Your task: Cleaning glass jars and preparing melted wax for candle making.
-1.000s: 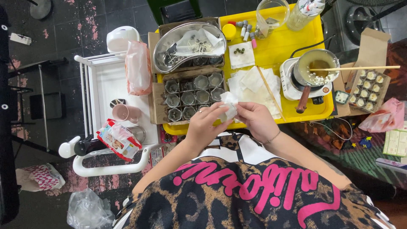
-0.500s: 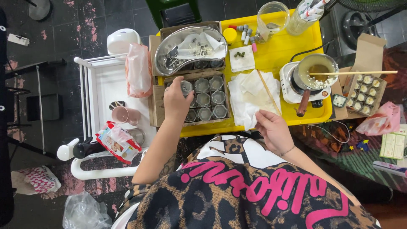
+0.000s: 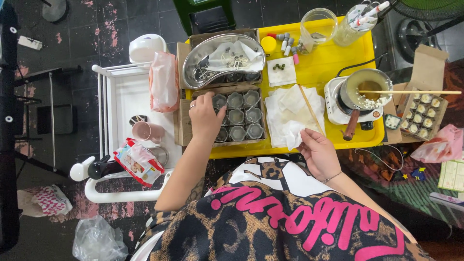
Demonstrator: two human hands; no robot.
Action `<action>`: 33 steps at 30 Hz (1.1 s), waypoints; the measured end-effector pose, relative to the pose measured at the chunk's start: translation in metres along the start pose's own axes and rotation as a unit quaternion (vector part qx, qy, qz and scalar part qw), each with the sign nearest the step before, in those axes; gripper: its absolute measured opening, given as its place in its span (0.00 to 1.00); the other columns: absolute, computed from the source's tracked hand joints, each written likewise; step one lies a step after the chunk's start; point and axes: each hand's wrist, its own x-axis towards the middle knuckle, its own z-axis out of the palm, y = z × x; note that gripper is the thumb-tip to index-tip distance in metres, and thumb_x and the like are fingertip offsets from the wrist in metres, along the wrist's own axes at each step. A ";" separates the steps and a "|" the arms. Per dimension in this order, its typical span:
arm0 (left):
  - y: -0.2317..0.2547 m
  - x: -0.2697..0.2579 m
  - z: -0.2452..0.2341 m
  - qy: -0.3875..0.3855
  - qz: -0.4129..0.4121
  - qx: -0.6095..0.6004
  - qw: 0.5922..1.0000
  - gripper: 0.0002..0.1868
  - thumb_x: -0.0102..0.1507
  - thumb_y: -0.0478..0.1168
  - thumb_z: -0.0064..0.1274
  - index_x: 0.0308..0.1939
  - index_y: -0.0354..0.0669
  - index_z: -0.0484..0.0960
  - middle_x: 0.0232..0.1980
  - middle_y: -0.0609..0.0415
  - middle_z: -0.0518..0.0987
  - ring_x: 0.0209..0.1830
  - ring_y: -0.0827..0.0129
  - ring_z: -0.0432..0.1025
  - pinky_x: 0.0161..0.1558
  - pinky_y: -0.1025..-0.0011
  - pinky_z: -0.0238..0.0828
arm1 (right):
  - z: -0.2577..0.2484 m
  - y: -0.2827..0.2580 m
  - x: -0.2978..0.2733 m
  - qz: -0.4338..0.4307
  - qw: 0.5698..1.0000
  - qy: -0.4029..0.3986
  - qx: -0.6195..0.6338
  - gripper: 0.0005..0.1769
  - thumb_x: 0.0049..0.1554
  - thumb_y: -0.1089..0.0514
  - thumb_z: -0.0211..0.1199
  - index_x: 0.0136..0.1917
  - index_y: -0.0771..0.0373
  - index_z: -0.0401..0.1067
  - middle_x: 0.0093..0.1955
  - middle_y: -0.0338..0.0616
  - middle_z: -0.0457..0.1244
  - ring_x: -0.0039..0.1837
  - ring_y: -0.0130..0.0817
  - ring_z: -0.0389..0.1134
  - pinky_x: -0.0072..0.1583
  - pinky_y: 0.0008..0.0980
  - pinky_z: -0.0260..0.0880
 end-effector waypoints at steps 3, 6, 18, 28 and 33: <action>0.010 -0.016 -0.023 -0.050 -0.062 0.039 0.996 0.27 0.55 0.49 0.70 0.54 0.46 0.79 0.54 0.50 0.76 0.55 0.49 0.70 0.52 0.51 0.67 | 0.008 -0.002 0.002 0.011 1.000 -0.009 -0.007 0.11 0.63 0.59 0.59 0.58 0.65 0.73 0.52 0.40 0.70 0.52 0.28 0.70 0.56 0.30 0.70; 0.019 -0.027 -0.036 -0.101 -0.079 0.089 0.988 0.28 0.50 0.51 0.71 0.49 0.44 0.81 0.52 0.48 0.74 0.55 0.48 0.69 0.49 0.49 0.66 | 0.000 0.005 0.012 0.018 1.000 -0.016 -0.016 0.11 0.64 0.59 0.60 0.58 0.65 0.73 0.51 0.39 0.69 0.52 0.28 0.70 0.56 0.31 0.70; 0.034 -0.008 -0.027 -0.203 -0.143 0.167 0.954 0.28 0.52 0.57 0.70 0.45 0.40 0.82 0.54 0.48 0.72 0.59 0.50 0.66 0.50 0.46 0.66 | -0.009 0.008 0.015 0.026 0.999 -0.009 -0.015 0.08 0.64 0.59 0.61 0.55 0.62 0.74 0.48 0.36 0.69 0.48 0.26 0.69 0.52 0.30 0.70; 0.041 0.011 -0.019 -0.292 -0.184 0.235 0.908 0.32 0.51 0.58 0.72 0.49 0.40 0.85 0.57 0.50 0.73 0.62 0.54 0.67 0.54 0.50 0.70 | -0.016 0.011 0.005 0.039 0.999 -0.014 -0.006 0.08 0.63 0.59 0.60 0.55 0.62 0.74 0.47 0.37 0.69 0.47 0.27 0.69 0.51 0.32 0.71; 0.035 0.006 -0.019 -0.261 -0.131 0.251 0.923 0.33 0.49 0.62 0.70 0.45 0.40 0.85 0.52 0.50 0.76 0.57 0.54 0.71 0.51 0.52 0.72 | -0.016 0.008 0.000 0.041 0.999 0.000 -0.003 0.08 0.63 0.58 0.60 0.55 0.62 0.74 0.48 0.36 0.69 0.48 0.26 0.69 0.52 0.31 0.71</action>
